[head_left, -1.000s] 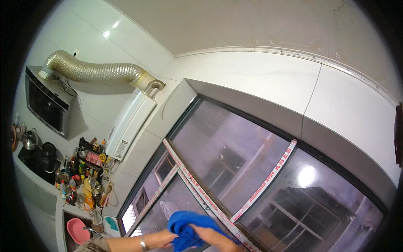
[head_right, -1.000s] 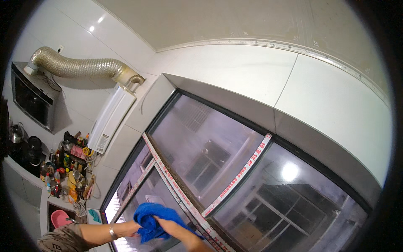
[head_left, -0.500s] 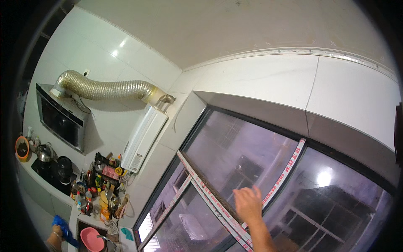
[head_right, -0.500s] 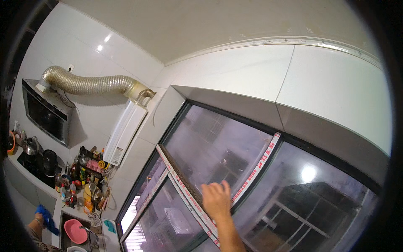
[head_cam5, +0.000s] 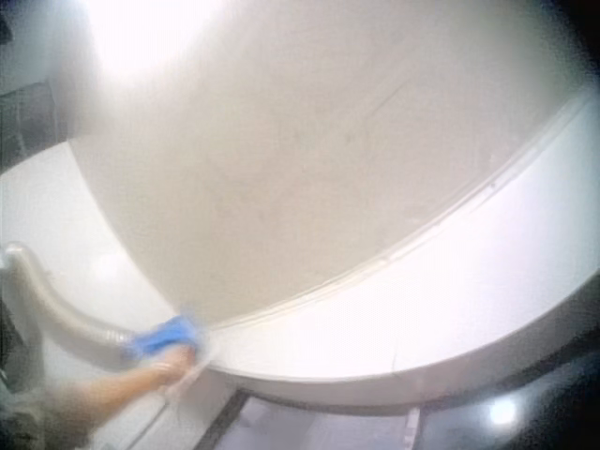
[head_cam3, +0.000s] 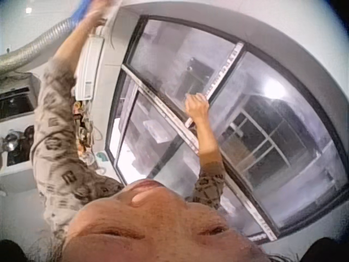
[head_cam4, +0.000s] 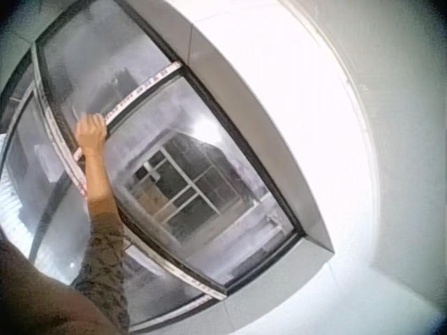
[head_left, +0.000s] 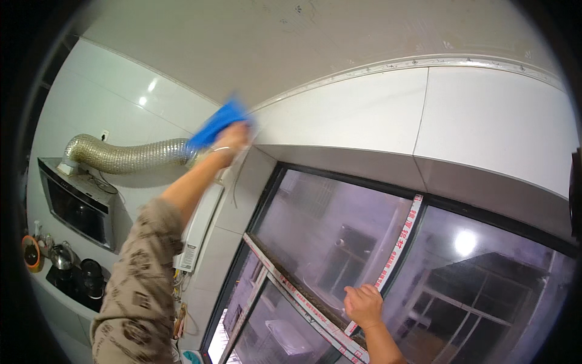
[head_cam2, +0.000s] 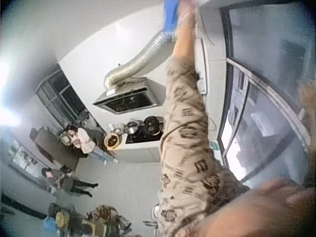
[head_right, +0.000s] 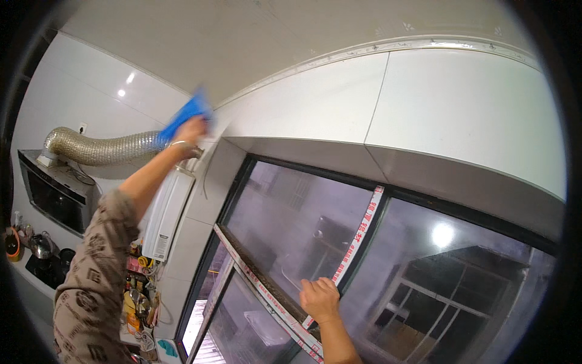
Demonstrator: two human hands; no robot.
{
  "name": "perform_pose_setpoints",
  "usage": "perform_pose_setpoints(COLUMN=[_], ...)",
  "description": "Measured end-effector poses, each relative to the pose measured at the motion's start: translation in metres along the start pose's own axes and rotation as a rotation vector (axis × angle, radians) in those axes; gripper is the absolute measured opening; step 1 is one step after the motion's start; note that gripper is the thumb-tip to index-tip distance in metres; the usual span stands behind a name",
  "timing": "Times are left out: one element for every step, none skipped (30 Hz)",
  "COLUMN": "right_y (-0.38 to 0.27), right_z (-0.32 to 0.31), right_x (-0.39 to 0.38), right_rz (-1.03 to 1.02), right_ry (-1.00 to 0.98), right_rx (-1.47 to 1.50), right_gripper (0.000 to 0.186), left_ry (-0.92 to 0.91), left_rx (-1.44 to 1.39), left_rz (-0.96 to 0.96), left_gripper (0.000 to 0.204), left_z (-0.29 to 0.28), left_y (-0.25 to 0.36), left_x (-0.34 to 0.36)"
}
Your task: The person cleans a kitchen countertop and then a large window using a blue cloth and a spray bottle. They wipe the surfaces, rinse the cloth in a bucket of soapy water, and repeatedly spray and wipe the window panes.
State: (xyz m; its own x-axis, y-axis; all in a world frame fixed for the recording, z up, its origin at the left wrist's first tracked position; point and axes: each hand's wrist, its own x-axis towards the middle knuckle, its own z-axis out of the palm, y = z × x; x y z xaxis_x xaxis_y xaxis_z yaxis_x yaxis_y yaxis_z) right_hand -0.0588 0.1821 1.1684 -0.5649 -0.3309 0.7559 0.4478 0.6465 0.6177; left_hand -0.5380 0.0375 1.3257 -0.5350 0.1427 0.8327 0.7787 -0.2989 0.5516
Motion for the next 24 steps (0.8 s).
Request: perform_pose_setpoints(right_y=[0.001,0.0,-0.001,0.002,0.003,0.002,0.001,-0.001,0.003,0.004,-0.006,-0.006,0.0,0.001,0.0,-0.006,-0.01,-0.009,-0.013,-0.023,-0.029,-0.039,-0.05,-0.066], right_z=[-0.003,-0.003,-0.001,-0.002,-0.004,-0.005,-0.006,-0.007,-0.012,-0.028,-0.002,0.001,-0.001,-0.001,-0.019,-0.016,-0.011,-0.008,-0.009,-0.006,-0.008,-0.01,-0.013,-0.013], right_x=[0.001,0.003,0.006,0.002,-0.001,0.001,0.0,-0.002,-0.003,0.004,0.006,0.001,-0.01,-0.016,0.009,0.01,0.011,-0.005,-0.01,-0.01,-0.02,-0.03,-0.04,-0.047], right_rz=[0.005,0.024,0.033,0.037,0.043,0.045,0.048,0.046,0.04,0.016,0.027,0.025,0.025,0.031,0.017,0.036,0.058,0.067,0.074,0.086,0.101,0.182,0.259,0.331], right_ry=[0.014,0.032,0.045,0.028,0.012,0.011,-0.004,-0.026,-0.054,-0.083,0.068,0.058,0.017,0.005,0.003,-0.005,-0.001,-0.046,-0.046,-0.024,-0.048,-0.148,-0.242,-0.325], right_rx=[0.001,-0.001,0.005,-0.004,-0.034,-0.048,-0.062,0.012,0.064,0.094,-0.012,-0.014,-0.034,-0.033,-0.026,0.012,0.059,0.065,0.093,0.138,0.183,0.217,0.247,0.29], right_gripper=[0.013,0.013,0.013,0.012,0.012,0.012,0.011,0.011,0.011,0.01,0.011,0.01,0.01,0.011,0.011,0.011,0.012,0.011,0.011,0.011,0.011,0.012,0.013,0.015], left_ry=[-0.134,-0.291,-0.424,-0.508,-0.58,-0.691,-0.756,-0.918,-1.148,-1.194,-1.09,-1.45,-1.48,-1.428,-1.49,-1.552,-1.209,-1.25,-1.267,-1.159,-1.329,-1.292,-1.192,-1.075], left_rx=[-0.087,0.186,0.433,0.64,0.763,0.717,0.708,0.71,0.69,0.653,0.406,0.568,0.58,0.543,0.404,0.29,0.46,0.455,0.437,0.285,0.314,0.24,0.132,0.059], left_rz=[0.205,0.341,0.509,0.57,0.84,0.911,0.918,0.861,0.763,0.68,0.815,0.72,0.55,0.474,0.262,0.016,0.81,0.258,0.326,0.354,0.009,-0.021,-0.178,-0.225], left_gripper=[0.018,0.018,0.018,0.019,0.02,0.02,0.019,0.019,0.022,0.024,0.026,0.028,0.029,0.026,0.024,0.023,0.024,0.025,0.027,0.029,0.029,0.028,0.028,0.026], left_z=[0.047,0.074,0.101,0.105,0.106,0.124,0.138,0.145,0.141,0.157,0.163,0.156,0.139,0.135,0.121,0.117,0.103,0.091,0.077,0.058,0.044,0.026,0.008,-0.007], left_y=[0.087,0.109,0.126,0.152,0.164,0.149,0.135,0.113,0.106,0.082,0.02,0.027,0.045,0.03,0.017,-0.013,-0.059,-0.035,-0.053,-0.095,-0.09,-0.096,-0.096,-0.113], left_x=[0.002,-0.004,-0.01,-0.053,-0.102,-0.135,-0.171,-0.2,-0.227,-0.256,-0.28,-0.305,-0.336,-0.36,-0.364,-0.382,-0.406,-0.433,-0.459,-0.49,-0.508,-0.526,-0.537,-0.55])
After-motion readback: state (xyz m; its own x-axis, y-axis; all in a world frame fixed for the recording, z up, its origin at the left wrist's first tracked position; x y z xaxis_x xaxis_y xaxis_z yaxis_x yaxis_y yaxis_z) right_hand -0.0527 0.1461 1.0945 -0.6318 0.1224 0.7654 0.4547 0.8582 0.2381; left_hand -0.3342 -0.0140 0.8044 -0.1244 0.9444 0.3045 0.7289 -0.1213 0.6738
